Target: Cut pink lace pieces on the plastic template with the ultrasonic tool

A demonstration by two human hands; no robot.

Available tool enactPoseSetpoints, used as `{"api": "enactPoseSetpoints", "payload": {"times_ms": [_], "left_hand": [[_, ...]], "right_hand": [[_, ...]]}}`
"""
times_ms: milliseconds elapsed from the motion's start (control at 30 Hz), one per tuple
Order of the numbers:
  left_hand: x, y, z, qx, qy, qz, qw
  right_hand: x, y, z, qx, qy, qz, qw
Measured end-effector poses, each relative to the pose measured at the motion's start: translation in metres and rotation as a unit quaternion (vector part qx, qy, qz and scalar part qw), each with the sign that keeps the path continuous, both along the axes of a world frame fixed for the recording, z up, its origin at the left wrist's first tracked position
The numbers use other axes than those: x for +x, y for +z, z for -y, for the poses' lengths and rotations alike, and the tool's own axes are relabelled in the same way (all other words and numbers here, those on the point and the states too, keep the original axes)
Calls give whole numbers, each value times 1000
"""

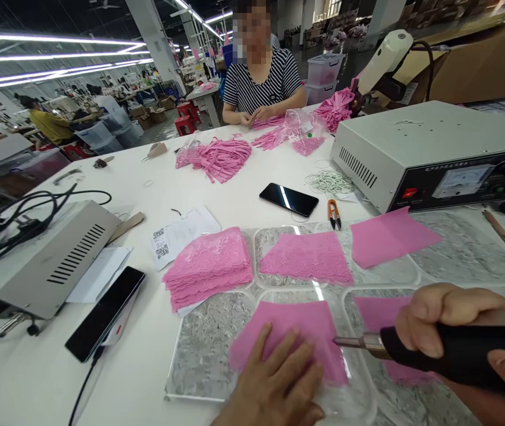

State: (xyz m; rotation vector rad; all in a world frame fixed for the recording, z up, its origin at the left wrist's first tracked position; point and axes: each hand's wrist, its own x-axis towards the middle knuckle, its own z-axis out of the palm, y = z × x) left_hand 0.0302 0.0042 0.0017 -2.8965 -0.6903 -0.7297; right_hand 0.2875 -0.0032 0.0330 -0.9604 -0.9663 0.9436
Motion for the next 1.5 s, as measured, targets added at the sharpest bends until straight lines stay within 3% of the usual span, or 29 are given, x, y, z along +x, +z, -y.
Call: {"api": "enactPoseSetpoints", "payload": {"times_ms": [167,300,567,800,1167,1500], "left_hand": [[-30,-2,4,31,86,17,996],[-44,-7,7,41,114,21,992],[-48,-13,9,40,127,40,990],[-48,-15,8,51,125,51,990],[-52,-23,14,77,147,58,984],[-60,-25,18,59,139,57,987]], "right_hand": [[-20,8,-21,56,-13,-10,998],[-38,18,-37,81,-4,-17,997],[-45,16,-38,76,20,8,997],[-46,25,-38,67,26,54,996],[-64,17,-44,90,74,20,993],[-73,22,-47,85,73,40,993]]}}
